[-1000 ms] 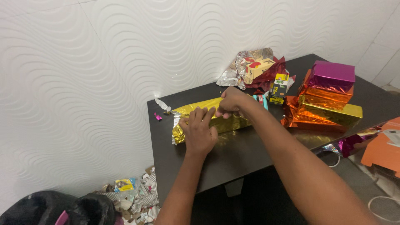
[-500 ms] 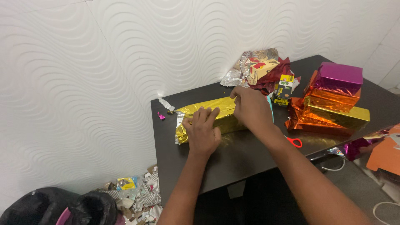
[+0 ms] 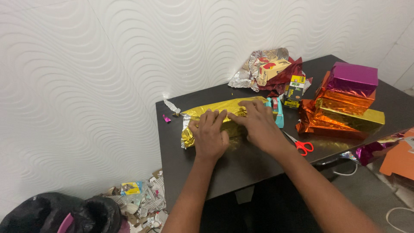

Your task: The person wraps a rectangular box with gold metallic paper on a table. They fold the paper around the box, smooth the edges, and secure the seams with tape. The person folds the ends neatly and tapes them down, completing the wrapping.

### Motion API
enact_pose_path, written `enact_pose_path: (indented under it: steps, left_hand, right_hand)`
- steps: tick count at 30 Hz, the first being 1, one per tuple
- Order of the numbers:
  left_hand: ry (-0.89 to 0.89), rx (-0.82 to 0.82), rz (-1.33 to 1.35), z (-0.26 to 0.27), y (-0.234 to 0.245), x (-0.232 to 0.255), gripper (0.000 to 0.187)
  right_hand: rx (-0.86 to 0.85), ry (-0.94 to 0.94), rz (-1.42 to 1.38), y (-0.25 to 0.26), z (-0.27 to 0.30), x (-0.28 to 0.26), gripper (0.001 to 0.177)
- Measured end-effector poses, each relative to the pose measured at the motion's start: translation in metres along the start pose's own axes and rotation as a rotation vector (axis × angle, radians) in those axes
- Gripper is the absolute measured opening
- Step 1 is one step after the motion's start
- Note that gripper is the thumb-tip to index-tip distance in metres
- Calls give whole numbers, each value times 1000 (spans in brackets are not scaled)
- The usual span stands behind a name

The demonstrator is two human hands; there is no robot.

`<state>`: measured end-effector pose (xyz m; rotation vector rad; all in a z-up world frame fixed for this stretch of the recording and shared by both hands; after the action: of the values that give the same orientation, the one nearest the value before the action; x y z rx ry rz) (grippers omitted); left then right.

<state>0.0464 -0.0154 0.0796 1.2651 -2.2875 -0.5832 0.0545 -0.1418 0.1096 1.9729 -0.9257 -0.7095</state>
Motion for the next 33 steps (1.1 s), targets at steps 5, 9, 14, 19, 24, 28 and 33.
enact_pose_path:
  steps: [5, 9, 14, 19, 24, 28, 33]
  left_hand:
    - [26, -53, 13, 0, -5, -6, 65]
    - [10, -36, -14, 0, -3, 0, 67]
    - [21, -45, -39, -9, 7, 5, 79]
    - [39, 59, -40, -33, 42, 4, 64]
    - [290, -356, 72, -75, 8, -58, 35]
    - [228, -759, 258, -99, -53, -85, 46]
    - [301, -1144, 339, -82, -114, -112, 49]
  right_hand:
    - [114, 17, -7, 20, 16, -2, 50]
    - [340, -7, -160, 46, 43, 13, 53]
    - [432, -258, -303, 28, 75, 33, 44]
    - [365, -588, -604, -23, 102, 38, 24]
    - [322, -809, -926, -67, 95, 51, 46]
    - [268, -995, -1050, -92, 69, 62, 66]
    - [238, -999, -1088, -105, 29, 75, 68]
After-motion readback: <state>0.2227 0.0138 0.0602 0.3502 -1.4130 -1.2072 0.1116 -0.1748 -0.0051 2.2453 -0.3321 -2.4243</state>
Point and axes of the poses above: each hand's wrist, its own z-axis away from the middle knuckle, its own y-axis out of the back of the hand, x = y × z, the point moved 9 cm from there along -z, towards the middle knuckle, and after that the axes turned 3 degrees about -z, right-handed, at the moved point
